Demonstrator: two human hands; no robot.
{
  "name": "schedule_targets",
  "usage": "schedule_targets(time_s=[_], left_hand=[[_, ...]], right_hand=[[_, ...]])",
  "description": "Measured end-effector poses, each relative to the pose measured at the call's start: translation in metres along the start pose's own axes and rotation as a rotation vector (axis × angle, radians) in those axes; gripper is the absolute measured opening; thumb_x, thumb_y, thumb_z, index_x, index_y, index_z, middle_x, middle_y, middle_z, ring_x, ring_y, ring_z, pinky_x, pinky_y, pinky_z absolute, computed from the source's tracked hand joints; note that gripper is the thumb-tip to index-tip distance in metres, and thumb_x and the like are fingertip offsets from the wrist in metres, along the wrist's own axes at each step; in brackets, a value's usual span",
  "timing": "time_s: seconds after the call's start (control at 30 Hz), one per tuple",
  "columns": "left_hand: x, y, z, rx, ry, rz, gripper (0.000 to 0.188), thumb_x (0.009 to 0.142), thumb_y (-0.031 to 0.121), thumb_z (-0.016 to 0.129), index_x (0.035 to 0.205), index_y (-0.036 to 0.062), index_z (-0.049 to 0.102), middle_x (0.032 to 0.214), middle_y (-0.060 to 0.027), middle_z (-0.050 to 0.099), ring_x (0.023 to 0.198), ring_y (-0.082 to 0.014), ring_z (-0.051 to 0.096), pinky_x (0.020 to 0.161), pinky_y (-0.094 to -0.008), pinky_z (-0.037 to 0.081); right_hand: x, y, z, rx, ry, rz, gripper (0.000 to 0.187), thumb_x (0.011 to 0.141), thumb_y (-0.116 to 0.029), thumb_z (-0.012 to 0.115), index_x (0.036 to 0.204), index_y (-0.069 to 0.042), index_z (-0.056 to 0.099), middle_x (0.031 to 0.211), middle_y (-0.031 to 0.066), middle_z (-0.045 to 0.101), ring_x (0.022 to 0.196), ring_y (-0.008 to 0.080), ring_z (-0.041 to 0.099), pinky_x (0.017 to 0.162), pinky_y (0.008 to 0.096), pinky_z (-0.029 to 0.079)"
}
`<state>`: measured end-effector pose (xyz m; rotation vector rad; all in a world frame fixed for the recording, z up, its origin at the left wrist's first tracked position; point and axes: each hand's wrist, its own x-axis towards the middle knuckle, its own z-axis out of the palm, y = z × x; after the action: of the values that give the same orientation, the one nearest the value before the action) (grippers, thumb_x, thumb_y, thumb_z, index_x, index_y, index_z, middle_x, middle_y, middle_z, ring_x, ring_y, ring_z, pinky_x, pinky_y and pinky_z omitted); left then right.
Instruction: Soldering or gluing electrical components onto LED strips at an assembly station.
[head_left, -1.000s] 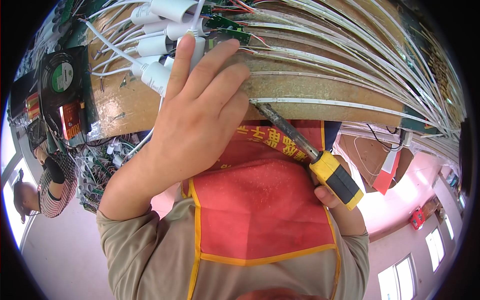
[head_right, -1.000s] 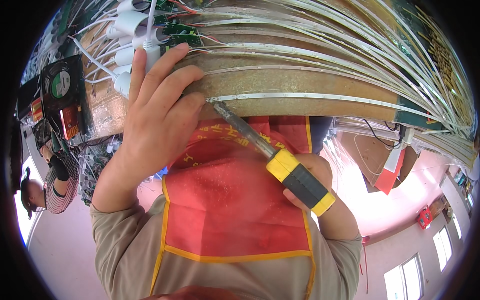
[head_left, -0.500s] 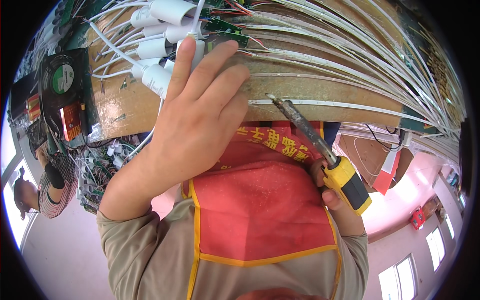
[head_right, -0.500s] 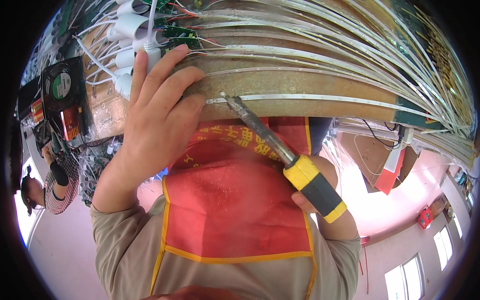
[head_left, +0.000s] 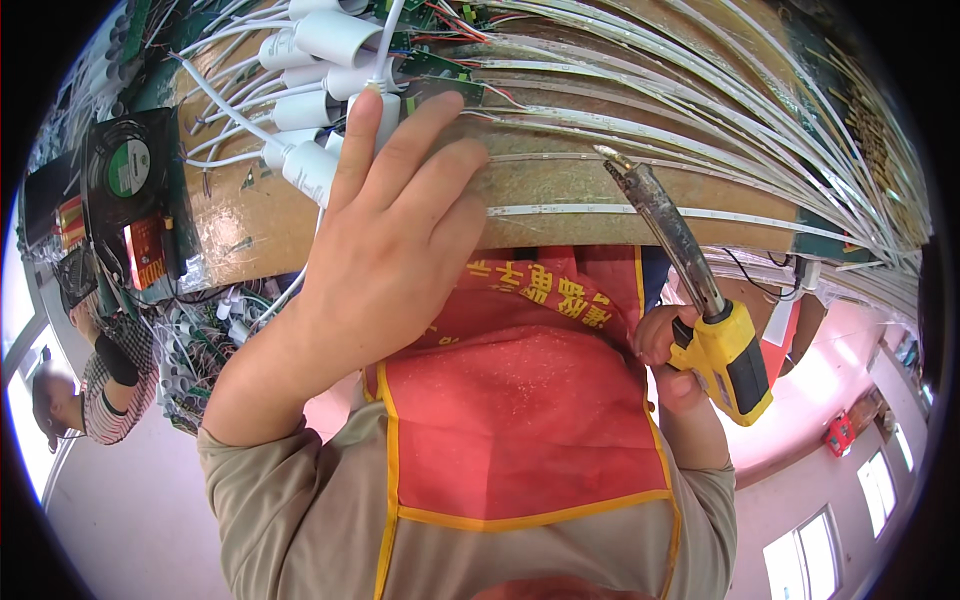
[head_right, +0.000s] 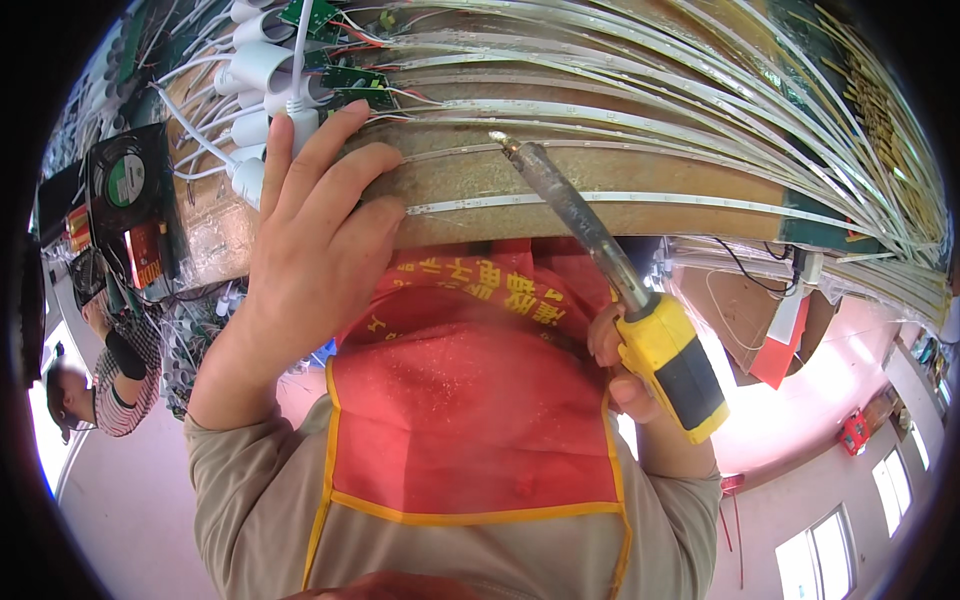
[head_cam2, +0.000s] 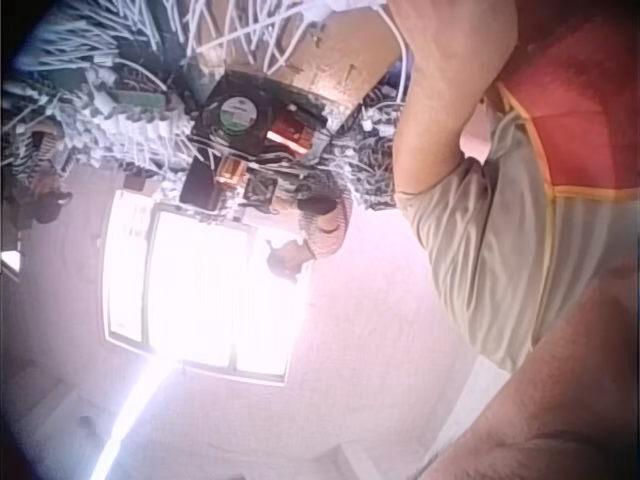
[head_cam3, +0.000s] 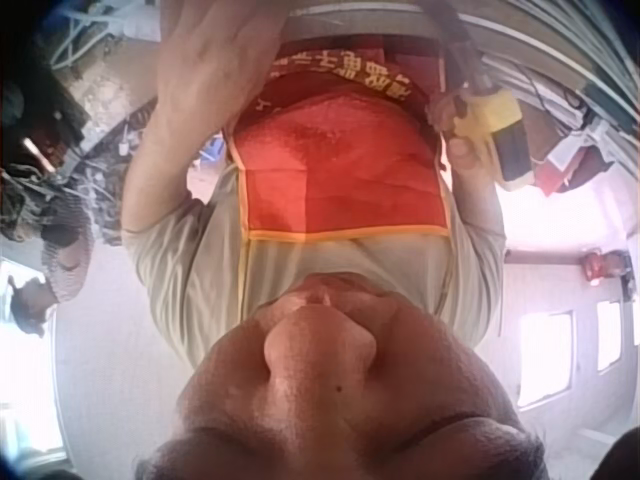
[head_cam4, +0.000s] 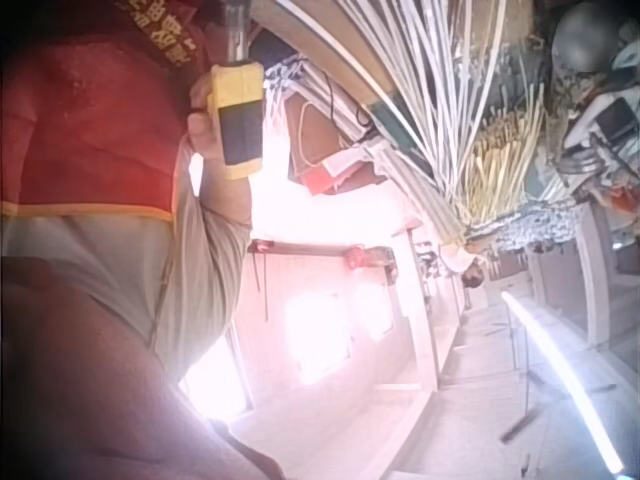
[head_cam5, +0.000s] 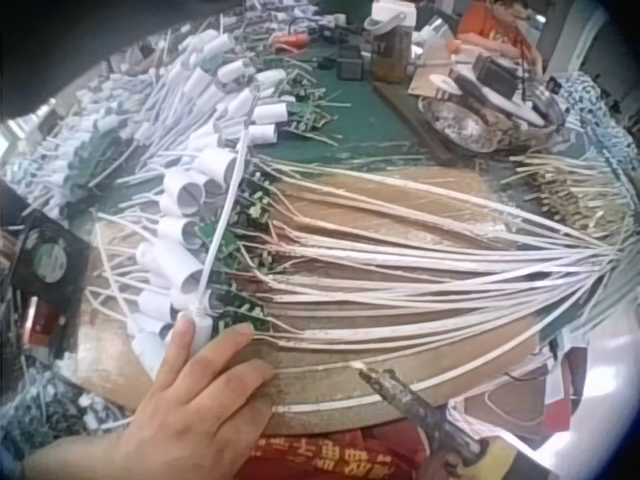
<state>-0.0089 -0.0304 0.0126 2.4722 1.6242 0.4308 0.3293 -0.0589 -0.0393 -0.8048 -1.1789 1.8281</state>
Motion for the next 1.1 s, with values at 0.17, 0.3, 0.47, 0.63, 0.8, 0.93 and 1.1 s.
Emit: schedule_targets(time_s=[0.17, 0.3, 0.47, 0.63, 0.8, 0.93, 1.1], left_hand=[[0.0, 0.0, 0.001, 0.012, 0.002, 0.005, 0.009, 0.077, 0.006, 0.07, 0.085, 0.0046, 0.066, 0.122, -0.01, 0.064, 0.136, -0.0365, 0.053, 0.122, -0.0637, 0.027], [-0.001, 0.0, 0.001, 0.018, -0.003, 0.008, 0.008, 0.081, 0.011, 0.066, 0.085, 0.0033, 0.066, 0.123, -0.0101, 0.062, 0.139, -0.0346, 0.049, 0.125, -0.0615, 0.023], [-0.001, 0.0, 0.003, 0.022, 0.003, 0.012, 0.01, 0.081, 0.011, 0.066, 0.087, 0.0032, 0.067, 0.124, -0.0101, 0.062, 0.139, -0.0347, 0.049, 0.125, -0.0618, 0.023], [-0.001, 0.0, 0.003, 0.028, 0.006, 0.012, 0.01, 0.081, 0.011, 0.066, 0.087, 0.0033, 0.067, 0.124, -0.0102, 0.062, 0.139, -0.0348, 0.05, 0.124, -0.0622, 0.024], [-0.001, 0.001, 0.002, 0.033, -0.002, 0.012, 0.009, 0.081, 0.011, 0.067, 0.086, 0.0032, 0.067, 0.124, -0.0104, 0.061, 0.139, -0.0349, 0.05, 0.124, -0.0622, 0.024], [0.0, 0.001, 0.001, 0.031, -0.004, 0.012, 0.01, 0.081, 0.011, 0.067, 0.087, 0.0031, 0.067, 0.124, -0.0108, 0.061, 0.138, -0.0351, 0.05, 0.124, -0.0625, 0.025], [0.0, 0.001, 0.0, 0.04, -0.013, 0.017, 0.011, 0.08, 0.011, 0.067, 0.088, 0.0029, 0.067, 0.124, -0.0116, 0.061, 0.138, -0.0358, 0.05, 0.123, -0.0634, 0.026]], right_hand=[[0.001, 0.005, -0.005, -0.008, -0.04, -0.089, 0.079, 0.088, -0.046, 0.084, 0.142, -0.003, 0.046, 0.085, 0.0037, 0.058, 0.075, 0.0181, 0.056, 0.067, 0.0353, 0.049], [0.003, 0.001, -0.006, -0.029, -0.051, -0.072, 0.083, 0.089, -0.05, 0.082, 0.146, -0.004, 0.043, 0.086, 0.0027, 0.056, 0.075, 0.0179, 0.055, 0.069, 0.0364, 0.049], [0.005, 0.001, -0.008, -0.037, -0.057, -0.092, 0.086, 0.089, -0.051, 0.082, 0.15, -0.005, 0.04, 0.086, 0.0022, 0.056, 0.075, 0.0177, 0.055, 0.068, 0.0356, 0.048], [0.004, 0.004, -0.01, -0.04, -0.062, -0.127, 0.088, 0.09, -0.051, 0.081, 0.153, -0.006, 0.039, 0.087, 0.0019, 0.056, 0.074, 0.0176, 0.055, 0.066, 0.0345, 0.047], [0.007, 0.004, -0.005, -0.101, 0.004, -0.143, 0.085, 0.091, -0.056, 0.077, 0.149, -0.007, 0.042, 0.081, 0.0004, 0.055, 0.067, 0.016, 0.053, 0.061, 0.0328, 0.045], [0.009, 0.0, -0.003, -0.164, 0.04, -0.146, 0.084, 0.091, -0.06, 0.075, 0.147, -0.007, 0.044, 0.078, -0.0003, 0.054, 0.064, 0.0151, 0.051, 0.059, 0.0322, 0.044], [0.017, -0.012, -0.001, -0.209, 0.024, -0.114, 0.083, 0.091, -0.061, 0.074, 0.146, -0.006, 0.043, 0.077, 0.0003, 0.053, 0.064, 0.0152, 0.051, 0.058, 0.0322, 0.045]])
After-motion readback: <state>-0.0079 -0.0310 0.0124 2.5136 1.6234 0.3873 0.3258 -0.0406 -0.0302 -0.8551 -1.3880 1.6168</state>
